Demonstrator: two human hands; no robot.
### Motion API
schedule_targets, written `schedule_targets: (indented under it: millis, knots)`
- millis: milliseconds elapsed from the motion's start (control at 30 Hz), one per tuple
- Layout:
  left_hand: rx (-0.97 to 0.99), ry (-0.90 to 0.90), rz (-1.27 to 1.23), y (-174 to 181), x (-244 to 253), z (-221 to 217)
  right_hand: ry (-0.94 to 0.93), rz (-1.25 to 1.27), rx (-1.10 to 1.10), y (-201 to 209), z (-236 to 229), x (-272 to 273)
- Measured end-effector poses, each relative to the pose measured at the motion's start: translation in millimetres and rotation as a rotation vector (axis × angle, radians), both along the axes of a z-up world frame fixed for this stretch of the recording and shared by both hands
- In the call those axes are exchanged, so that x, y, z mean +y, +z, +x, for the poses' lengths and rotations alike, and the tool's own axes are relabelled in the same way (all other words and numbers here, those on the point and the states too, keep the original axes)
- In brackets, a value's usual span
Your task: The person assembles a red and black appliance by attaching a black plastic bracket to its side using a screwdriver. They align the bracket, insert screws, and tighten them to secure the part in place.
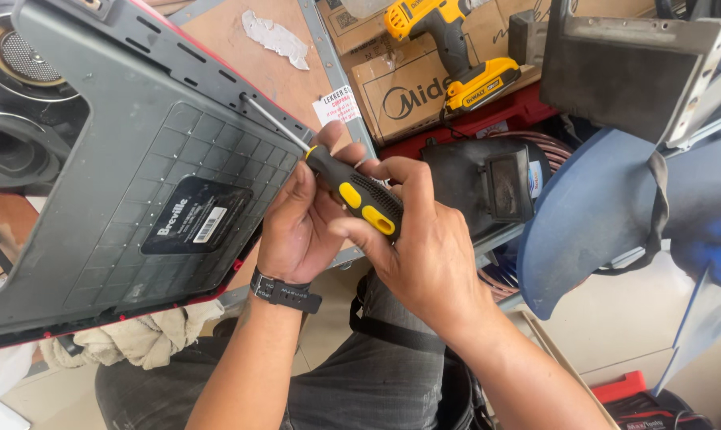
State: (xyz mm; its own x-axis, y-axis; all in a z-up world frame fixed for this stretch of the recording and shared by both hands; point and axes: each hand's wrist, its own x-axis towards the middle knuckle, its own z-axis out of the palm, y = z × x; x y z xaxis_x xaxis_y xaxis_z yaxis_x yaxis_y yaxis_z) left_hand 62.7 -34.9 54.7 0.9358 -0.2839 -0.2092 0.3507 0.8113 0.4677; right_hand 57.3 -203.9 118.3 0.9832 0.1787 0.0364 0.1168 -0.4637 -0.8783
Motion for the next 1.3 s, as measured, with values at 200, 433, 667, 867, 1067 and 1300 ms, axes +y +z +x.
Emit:
schedule_targets:
  millis: [200,433,667,867,1067,1300]
  knots:
    - [-0.028,0.236,0.185,-24,2,-3,0.097,-0.144,-0.268,20,-15,-7]
    - [-0.079,-0.262,1.492,68,17,17,0.038,-0.194,-0.334,9,-6,-2]
    - [-1.441,-0.518,2.723,144,49,113,0.002,-0.056,-0.213,11,-9,3]
    - [-1.062,-1.292,2.951,97,55,170,0.073,-0.057,-0.400,14,-15,2]
    - [-1.036,-1.277,2.976,67,57,185,-0.052,-0.197,-0.329,20,-13,14]
    - [-0.990,-1.287,2.887,65,62,189,-0.038,-0.045,-0.382,14,-14,6]
